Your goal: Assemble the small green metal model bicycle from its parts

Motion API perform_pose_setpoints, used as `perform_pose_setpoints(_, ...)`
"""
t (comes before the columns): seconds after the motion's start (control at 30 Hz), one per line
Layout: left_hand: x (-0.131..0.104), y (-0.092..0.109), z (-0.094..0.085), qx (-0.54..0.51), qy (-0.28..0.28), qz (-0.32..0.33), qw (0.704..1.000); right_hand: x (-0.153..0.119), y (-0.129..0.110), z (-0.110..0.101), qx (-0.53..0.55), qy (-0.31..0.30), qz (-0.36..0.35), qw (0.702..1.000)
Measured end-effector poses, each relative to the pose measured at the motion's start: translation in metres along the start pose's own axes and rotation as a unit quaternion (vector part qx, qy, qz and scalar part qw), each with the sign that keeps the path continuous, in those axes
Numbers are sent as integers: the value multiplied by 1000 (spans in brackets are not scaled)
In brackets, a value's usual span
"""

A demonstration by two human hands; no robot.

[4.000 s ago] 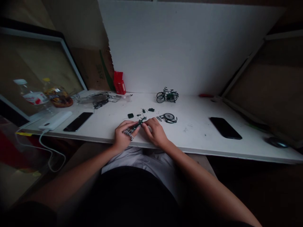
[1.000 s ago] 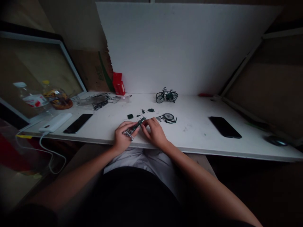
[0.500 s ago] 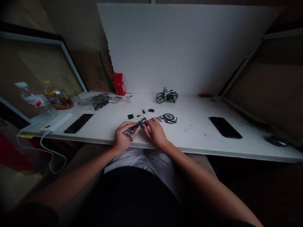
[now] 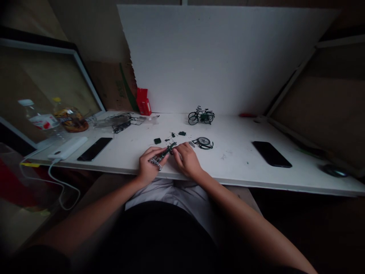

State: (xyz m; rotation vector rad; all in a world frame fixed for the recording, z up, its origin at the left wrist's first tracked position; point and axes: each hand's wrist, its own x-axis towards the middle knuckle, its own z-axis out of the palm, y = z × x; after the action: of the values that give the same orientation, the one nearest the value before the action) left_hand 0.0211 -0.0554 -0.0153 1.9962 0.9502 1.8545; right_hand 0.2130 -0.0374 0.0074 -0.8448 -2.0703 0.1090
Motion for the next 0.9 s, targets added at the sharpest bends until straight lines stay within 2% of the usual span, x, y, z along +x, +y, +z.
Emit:
perform_pose_setpoints(0.17,0,0,0,3,6,-2,1000,-1,-1,0,17,26,14,999)
perform_pose_setpoints(0.4,-2,-4,0,-1,-4,-5,1000,1,-1,-1,4,-7,1,1000)
perform_pose_setpoints(0.67,-1,-4,0,8,-7,-3,1000,-1,1,0,18,28,-1,999)
perform_pose_setpoints(0.9,0,-7,-10,52,-67,106,991,0,7,-3,67,50,20,996)
